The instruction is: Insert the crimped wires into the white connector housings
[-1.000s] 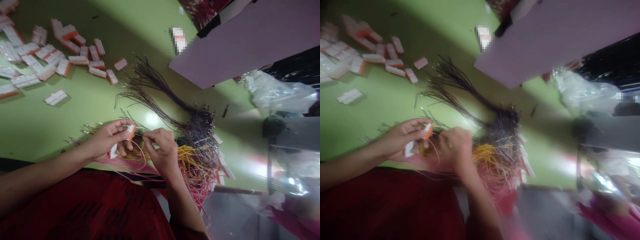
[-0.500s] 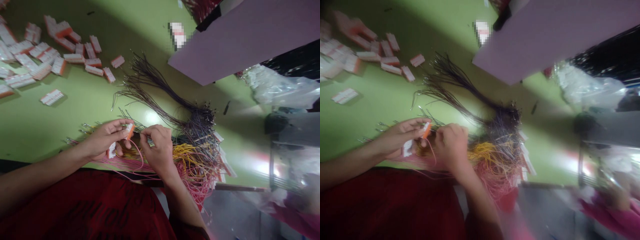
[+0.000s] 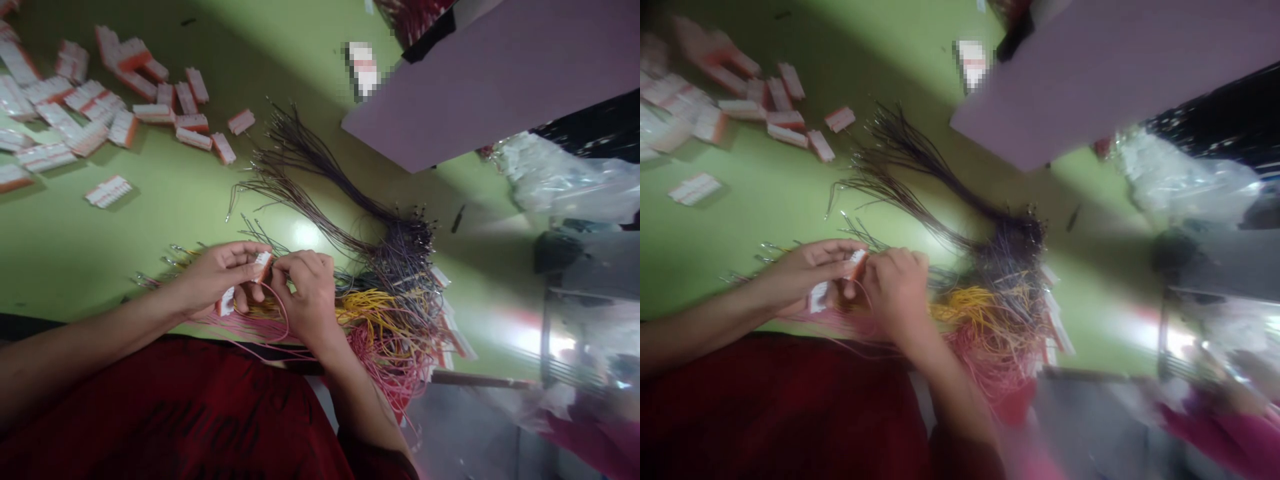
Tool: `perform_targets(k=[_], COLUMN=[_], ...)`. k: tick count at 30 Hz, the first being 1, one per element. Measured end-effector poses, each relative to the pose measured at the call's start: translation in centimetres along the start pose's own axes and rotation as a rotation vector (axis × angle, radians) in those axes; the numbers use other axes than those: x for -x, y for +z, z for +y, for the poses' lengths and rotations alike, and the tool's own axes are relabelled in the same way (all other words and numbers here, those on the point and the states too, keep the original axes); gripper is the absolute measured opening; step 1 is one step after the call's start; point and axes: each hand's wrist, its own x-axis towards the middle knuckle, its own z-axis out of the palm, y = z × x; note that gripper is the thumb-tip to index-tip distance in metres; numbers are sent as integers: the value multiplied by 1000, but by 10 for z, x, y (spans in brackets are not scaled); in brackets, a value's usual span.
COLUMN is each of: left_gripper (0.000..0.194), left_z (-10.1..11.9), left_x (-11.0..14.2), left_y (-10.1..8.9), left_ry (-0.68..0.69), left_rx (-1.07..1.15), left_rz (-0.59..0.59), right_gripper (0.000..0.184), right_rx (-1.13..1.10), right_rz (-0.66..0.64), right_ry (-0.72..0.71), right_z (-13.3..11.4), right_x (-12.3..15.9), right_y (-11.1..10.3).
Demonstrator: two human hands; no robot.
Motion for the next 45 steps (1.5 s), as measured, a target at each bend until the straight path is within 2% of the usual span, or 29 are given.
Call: perform_targets(k=[6,9,11,12,14,15,16,18,21,25,31,34,40,42,45], left_gripper=[32,30,29,30,32,33,33,33,34,37,42,39,35,34,34], left_z=[-1,0,2,3,4,4,5,5,6,5,0,0,2,3,3], left_x=[1,2,2,2,2,2,2,2,3,3,2,2,1,1,0], left_y=[1,3,4,4,5,5,5,6,7,7,5,6,7,6,5], left_ry=[10,33,54,65,80,79,75,65,55,46,33,55,48,58,77], left_rx=[-40,-50,-68,-79,-94,-98,-98,-91,-75,-74,-87,-51,-66,-92,-127], left_rz=[-7,7,24,29,29,25,22,21,21,23,38,43,24,16,-7], right_gripper=[19,19,19,19,19,19,19,23,30,33,35,30,13,9,8], right_rx=[-4,-136,-216,-209,-54,50,160,352,490,511,515,429,69,-25,-71], right_rz=[29,-17,29,94,248,277,252,116,-22,-3,-67,31,538,596,541], right_ry=[-27,-5,55,111,272,335,385,457,505,545,517,546,548,468,272], right_z=[-1,4,18,28,55,69,83,105,122,123,121,126,147,140,105], right_x=[5,1,-14,-26,-54,-70,-84,-106,-118,-114,-111,-107,-88,-80,-67], right_y=[7,-1,-12,-18,-27,-29,-29,-26,-22,-25,-26,-31,-56,-62,-66])
